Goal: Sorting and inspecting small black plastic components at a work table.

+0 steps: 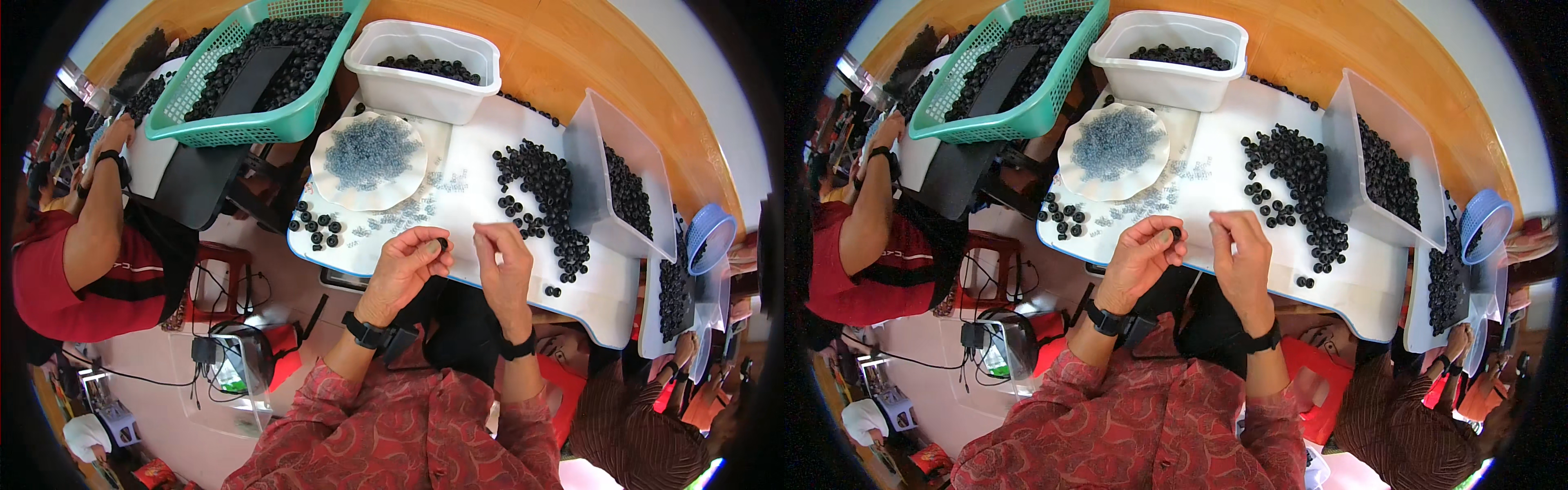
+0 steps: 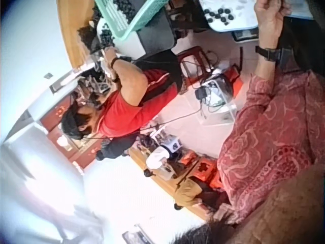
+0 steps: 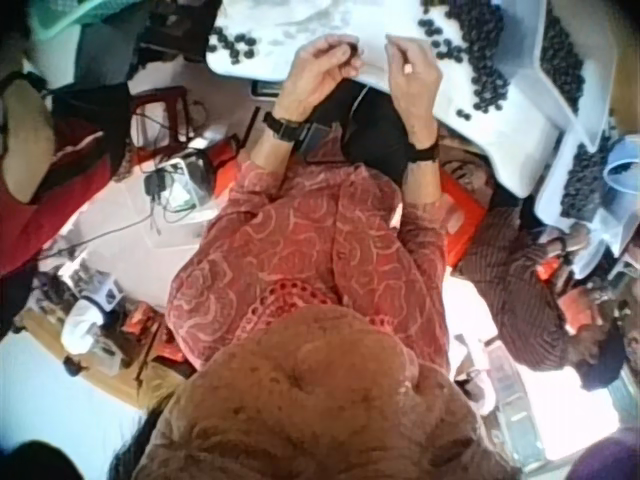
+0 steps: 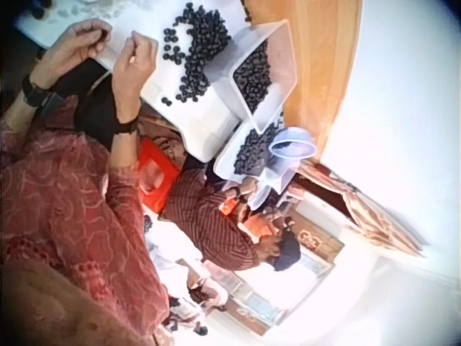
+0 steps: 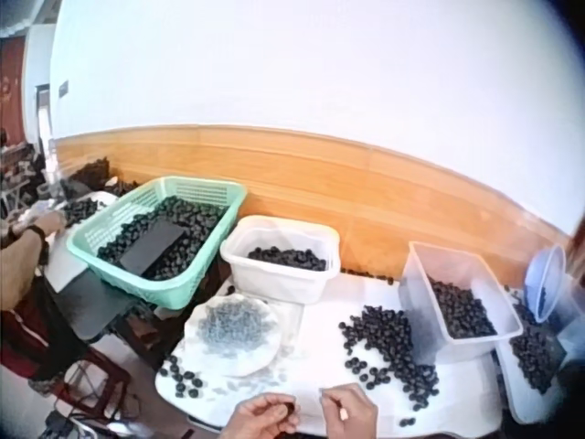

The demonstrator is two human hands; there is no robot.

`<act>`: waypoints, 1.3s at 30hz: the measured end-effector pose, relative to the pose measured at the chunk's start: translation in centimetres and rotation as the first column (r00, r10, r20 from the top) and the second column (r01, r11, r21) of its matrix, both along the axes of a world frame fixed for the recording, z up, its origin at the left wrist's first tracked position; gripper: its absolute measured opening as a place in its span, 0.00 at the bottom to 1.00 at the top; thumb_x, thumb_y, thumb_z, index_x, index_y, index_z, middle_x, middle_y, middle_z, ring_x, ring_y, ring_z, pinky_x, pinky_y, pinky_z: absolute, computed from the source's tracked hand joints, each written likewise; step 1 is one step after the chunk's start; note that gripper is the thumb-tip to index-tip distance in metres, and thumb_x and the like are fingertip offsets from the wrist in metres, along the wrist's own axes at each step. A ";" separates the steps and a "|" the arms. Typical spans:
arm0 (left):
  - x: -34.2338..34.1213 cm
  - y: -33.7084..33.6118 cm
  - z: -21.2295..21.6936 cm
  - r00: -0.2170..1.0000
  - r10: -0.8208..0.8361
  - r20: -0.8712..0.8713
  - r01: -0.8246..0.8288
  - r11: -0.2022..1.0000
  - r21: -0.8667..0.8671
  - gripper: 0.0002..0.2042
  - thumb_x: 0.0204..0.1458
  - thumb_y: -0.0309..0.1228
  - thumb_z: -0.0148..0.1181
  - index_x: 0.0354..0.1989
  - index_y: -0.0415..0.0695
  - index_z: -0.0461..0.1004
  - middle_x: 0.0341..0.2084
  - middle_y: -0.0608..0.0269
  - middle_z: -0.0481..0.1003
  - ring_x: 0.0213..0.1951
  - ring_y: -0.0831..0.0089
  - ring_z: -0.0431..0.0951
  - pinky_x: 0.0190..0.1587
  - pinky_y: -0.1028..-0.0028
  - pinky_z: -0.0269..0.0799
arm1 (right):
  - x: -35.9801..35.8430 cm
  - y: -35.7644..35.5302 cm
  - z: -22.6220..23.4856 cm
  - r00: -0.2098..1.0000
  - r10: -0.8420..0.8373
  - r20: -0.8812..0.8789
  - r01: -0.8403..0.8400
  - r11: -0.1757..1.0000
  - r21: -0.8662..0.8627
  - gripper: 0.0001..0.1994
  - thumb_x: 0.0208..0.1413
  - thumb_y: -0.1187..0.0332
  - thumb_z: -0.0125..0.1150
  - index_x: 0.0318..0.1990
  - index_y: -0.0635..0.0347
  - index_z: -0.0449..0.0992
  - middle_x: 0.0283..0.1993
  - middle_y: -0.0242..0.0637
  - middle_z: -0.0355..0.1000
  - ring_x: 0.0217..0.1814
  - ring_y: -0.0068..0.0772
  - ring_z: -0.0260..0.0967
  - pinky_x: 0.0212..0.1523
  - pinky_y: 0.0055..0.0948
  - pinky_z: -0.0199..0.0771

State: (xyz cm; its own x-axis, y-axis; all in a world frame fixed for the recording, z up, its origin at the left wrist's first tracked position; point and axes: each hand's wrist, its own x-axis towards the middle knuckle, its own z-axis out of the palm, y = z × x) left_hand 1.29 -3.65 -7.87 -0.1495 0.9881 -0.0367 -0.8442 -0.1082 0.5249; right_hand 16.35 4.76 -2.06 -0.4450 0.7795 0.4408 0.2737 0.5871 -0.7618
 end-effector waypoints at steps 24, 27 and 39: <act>-0.1 0.2 0.1 0.999 -0.022 -0.026 0.021 1.000 -0.011 0.11 0.61 0.24 0.55 0.50 0.34 0.73 0.40 0.55 0.77 0.37 0.71 0.80 0.39 0.73 0.79 | -2.7 6.8 -1.7 0.871 -0.031 0.491 -0.021 0.995 0.100 0.14 0.54 0.78 0.59 0.48 0.60 0.72 0.41 0.48 0.64 0.38 0.52 0.69 0.38 0.41 0.72; -0.1 0.2 0.1 0.999 -0.031 -0.018 0.030 0.999 -0.015 0.11 0.61 0.24 0.55 0.50 0.33 0.73 0.40 0.55 0.77 0.37 0.71 0.80 0.39 0.73 0.79 | -3.0 6.6 -1.4 0.870 -0.049 0.491 -0.018 0.991 0.133 0.13 0.54 0.78 0.59 0.48 0.59 0.73 0.40 0.48 0.64 0.38 0.52 0.69 0.38 0.41 0.72; 0.0 0.2 -0.2 0.998 -0.039 -0.039 0.039 0.999 -0.010 0.12 0.62 0.24 0.53 0.51 0.34 0.72 0.41 0.56 0.77 0.39 0.71 0.79 0.42 0.72 0.79 | -3.2 6.6 -2.2 0.863 -0.099 0.495 0.011 0.984 0.179 0.08 0.54 0.77 0.60 0.42 0.60 0.76 0.40 0.46 0.66 0.38 0.50 0.71 0.38 0.40 0.73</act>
State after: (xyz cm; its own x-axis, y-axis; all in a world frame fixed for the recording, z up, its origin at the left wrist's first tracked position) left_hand 1.31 -3.42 -8.05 -0.1124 0.9928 -0.0406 -0.8262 -0.0707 0.5589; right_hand 13.14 11.40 -4.24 -0.5982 0.7454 0.2941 0.6271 0.6639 -0.4073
